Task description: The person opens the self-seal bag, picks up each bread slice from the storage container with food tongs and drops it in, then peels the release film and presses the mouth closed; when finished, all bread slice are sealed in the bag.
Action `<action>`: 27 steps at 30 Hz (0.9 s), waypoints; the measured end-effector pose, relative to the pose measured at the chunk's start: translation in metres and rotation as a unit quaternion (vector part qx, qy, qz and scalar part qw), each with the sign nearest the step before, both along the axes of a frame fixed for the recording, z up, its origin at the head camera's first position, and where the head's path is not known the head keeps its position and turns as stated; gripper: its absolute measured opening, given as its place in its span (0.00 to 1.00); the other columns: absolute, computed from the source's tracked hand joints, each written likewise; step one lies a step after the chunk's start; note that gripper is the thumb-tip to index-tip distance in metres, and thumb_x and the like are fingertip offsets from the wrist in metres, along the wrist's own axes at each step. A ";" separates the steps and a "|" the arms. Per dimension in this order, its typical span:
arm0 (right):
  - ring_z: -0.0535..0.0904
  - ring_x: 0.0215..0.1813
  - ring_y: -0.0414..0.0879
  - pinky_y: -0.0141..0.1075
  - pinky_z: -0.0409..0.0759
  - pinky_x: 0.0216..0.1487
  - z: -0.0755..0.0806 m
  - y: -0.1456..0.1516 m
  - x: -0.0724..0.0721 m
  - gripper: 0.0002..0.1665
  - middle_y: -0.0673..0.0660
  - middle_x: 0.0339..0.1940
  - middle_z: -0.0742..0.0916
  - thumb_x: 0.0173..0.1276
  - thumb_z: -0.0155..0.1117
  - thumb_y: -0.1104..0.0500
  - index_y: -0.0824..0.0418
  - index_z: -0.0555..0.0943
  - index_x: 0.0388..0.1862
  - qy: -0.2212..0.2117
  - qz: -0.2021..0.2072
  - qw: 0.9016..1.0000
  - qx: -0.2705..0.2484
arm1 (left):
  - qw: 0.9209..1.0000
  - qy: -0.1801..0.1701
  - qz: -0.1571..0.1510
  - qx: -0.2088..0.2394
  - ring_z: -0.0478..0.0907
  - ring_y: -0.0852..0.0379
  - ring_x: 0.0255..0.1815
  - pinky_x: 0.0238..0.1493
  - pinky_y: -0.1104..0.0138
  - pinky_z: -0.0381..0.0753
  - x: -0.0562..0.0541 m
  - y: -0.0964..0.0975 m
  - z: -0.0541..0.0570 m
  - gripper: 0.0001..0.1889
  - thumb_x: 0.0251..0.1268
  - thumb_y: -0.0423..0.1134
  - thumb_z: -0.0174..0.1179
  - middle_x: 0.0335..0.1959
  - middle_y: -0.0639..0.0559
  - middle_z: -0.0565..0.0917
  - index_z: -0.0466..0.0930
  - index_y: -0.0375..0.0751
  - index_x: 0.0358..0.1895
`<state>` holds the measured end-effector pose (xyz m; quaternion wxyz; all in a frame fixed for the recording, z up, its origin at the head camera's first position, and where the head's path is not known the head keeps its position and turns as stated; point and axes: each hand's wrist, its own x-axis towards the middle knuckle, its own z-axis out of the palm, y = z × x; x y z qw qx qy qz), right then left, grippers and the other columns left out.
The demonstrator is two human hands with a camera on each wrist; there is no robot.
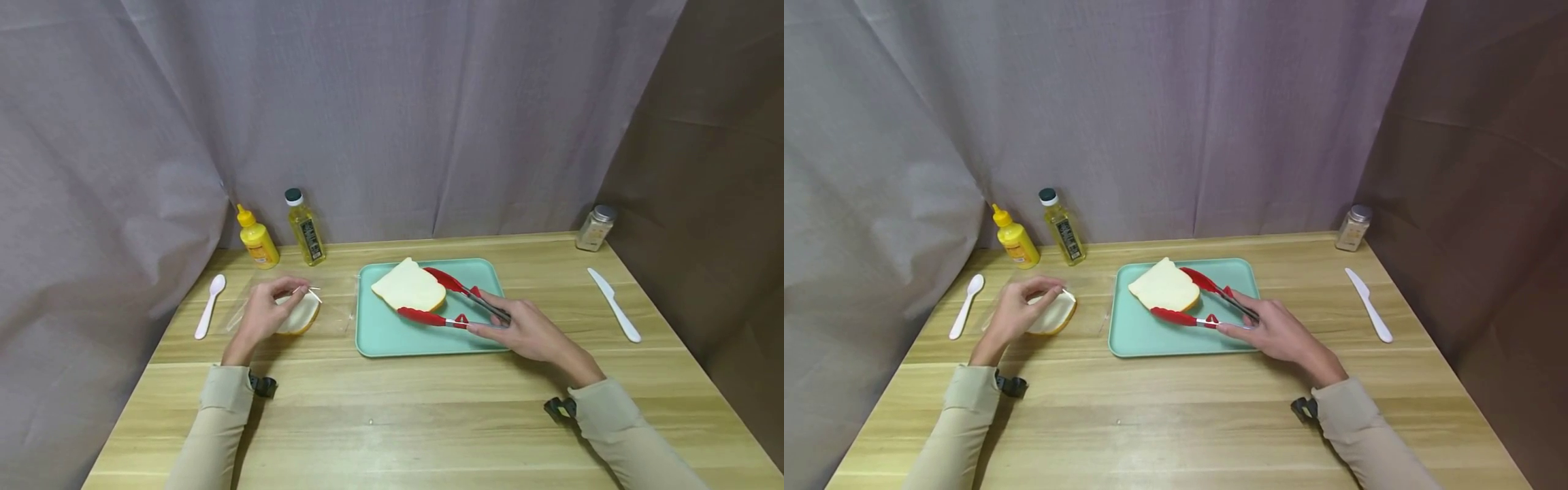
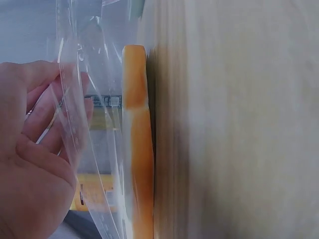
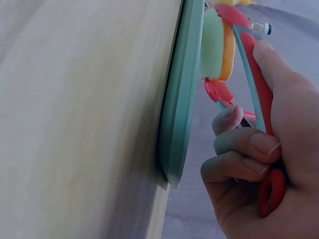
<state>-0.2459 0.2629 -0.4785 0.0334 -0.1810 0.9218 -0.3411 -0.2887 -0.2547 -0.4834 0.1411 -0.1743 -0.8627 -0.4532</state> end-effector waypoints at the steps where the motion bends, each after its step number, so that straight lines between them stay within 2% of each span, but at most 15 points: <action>1: 0.64 0.22 0.36 0.33 0.65 0.23 0.000 -0.001 0.000 0.56 0.44 0.22 0.74 0.66 0.75 0.27 0.52 0.70 0.84 0.002 0.000 1.000 -0.002 | 1.000 -0.003 -0.005 -0.003 0.92 0.46 0.51 0.62 0.53 0.90 -0.001 0.000 -0.001 0.09 0.77 0.37 0.69 0.49 0.45 0.95 0.92 0.38 0.52; 8: 0.66 0.23 0.36 0.33 0.67 0.24 0.001 -0.005 -0.001 0.52 0.45 0.24 0.77 0.68 0.75 0.30 0.50 0.71 0.84 0.019 0.007 1.000 -0.012 | 1.000 -0.019 -0.011 -0.023 0.91 0.46 0.54 0.65 0.51 0.89 -0.001 -0.002 -0.002 0.09 0.78 0.38 0.68 0.50 0.47 0.95 0.92 0.39 0.52; 13: 0.67 0.24 0.37 0.33 0.68 0.24 0.001 -0.007 -0.001 0.50 0.45 0.26 0.79 0.69 0.76 0.32 0.49 0.71 0.84 0.028 0.007 0.999 -0.026 | 0.999 -0.011 -0.007 -0.038 0.91 0.51 0.56 0.68 0.52 0.86 0.000 -0.002 -0.001 0.09 0.78 0.39 0.68 0.51 0.52 0.95 0.93 0.41 0.53; 17: 0.68 0.25 0.37 0.34 0.69 0.25 0.003 -0.009 0.000 0.48 0.45 0.27 0.80 0.69 0.77 0.34 0.46 0.72 0.83 0.037 0.005 0.999 -0.039 | 0.999 -0.003 -0.007 -0.041 0.91 0.52 0.56 0.69 0.53 0.86 0.002 -0.003 0.002 0.10 0.78 0.39 0.68 0.52 0.51 0.95 0.93 0.41 0.53; 23: 0.68 0.25 0.36 0.32 0.71 0.25 0.007 -0.018 0.001 0.47 0.44 0.29 0.81 0.69 0.77 0.36 0.47 0.73 0.82 0.053 0.031 0.997 -0.049 | 0.999 -0.008 -0.007 -0.050 0.90 0.52 0.60 0.70 0.60 0.84 0.003 -0.005 0.007 0.11 0.80 0.42 0.67 0.54 0.53 0.94 0.93 0.43 0.55; 27: 0.69 0.25 0.35 0.31 0.71 0.25 0.012 -0.026 0.002 0.48 0.43 0.30 0.80 0.69 0.78 0.35 0.49 0.74 0.82 0.076 0.053 0.995 -0.040 | 0.998 -0.009 -0.011 -0.061 0.89 0.51 0.61 0.72 0.56 0.82 0.004 -0.006 0.009 0.12 0.79 0.43 0.67 0.56 0.52 0.93 0.93 0.44 0.56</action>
